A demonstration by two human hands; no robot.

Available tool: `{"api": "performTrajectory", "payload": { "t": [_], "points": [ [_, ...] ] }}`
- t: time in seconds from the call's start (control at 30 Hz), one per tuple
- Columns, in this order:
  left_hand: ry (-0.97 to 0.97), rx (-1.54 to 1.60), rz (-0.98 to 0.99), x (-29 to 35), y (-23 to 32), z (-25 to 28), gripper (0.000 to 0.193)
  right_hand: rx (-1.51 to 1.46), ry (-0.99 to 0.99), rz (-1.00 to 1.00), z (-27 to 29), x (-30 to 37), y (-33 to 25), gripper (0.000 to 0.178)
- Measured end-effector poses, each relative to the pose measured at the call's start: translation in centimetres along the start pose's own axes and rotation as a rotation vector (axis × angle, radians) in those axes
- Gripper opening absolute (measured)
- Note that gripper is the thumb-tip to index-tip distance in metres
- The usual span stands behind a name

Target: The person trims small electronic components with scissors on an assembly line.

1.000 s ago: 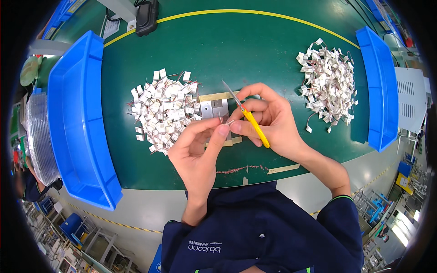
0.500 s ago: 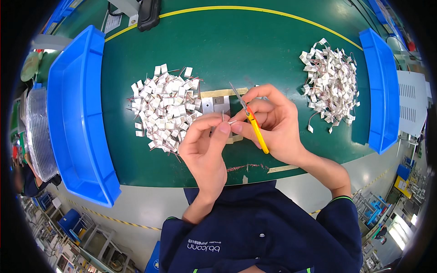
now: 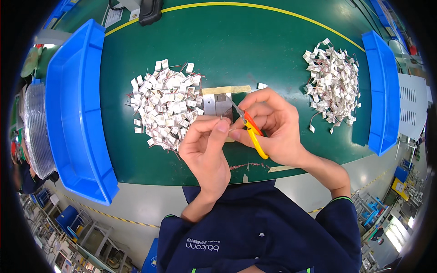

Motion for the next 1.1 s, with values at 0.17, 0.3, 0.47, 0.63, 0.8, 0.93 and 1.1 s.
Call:
{"api": "performTrajectory", "payload": {
  "t": [0.17,0.3,0.47,0.63,0.8,0.93,1.1],
  "points": [
    [-0.002,-0.039,0.034,0.2,-0.1,0.0,0.005,-0.005,-0.008,0.015,-0.2,-0.1,0.0,0.041],
    [0.003,-0.047,0.034,0.2,-0.1,0.1,0.006,-0.002,-0.026,0.014,-0.3,-0.1,0.1,0.042],
    [-0.013,-0.042,0.027,0.2,0.0,0.1,0.008,0.0,-0.064,0.058,-0.4,-0.3,-0.2,0.037],
    [-0.023,0.019,0.052,0.4,0.2,0.3,0.004,-0.102,-0.271,-0.133,0.3,-0.6,-0.4,0.029],
    [-0.067,-0.076,0.083,0.8,0.5,-0.5,0.01,-0.171,-0.298,-0.316,0.8,-0.6,0.0,0.024],
    [-0.075,-0.07,0.11,1.0,0.1,-0.6,0.008,-0.23,-0.306,-0.363,0.9,-0.3,0.3,0.023],
    [-0.079,-0.094,0.117,1.1,-0.2,-0.5,0.007,-0.272,-0.423,-0.351,0.4,0.0,0.1,0.016]
  ]
}}
Point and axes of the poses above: each hand's wrist, its own x-axis away from the middle knuckle, its own z-axis out of the back of the hand, y = z × x, the point moved 9 cm from there along -x, towards the middle knuckle, and after that the axes turned 5 degrees about z, right-handed, at the moved point
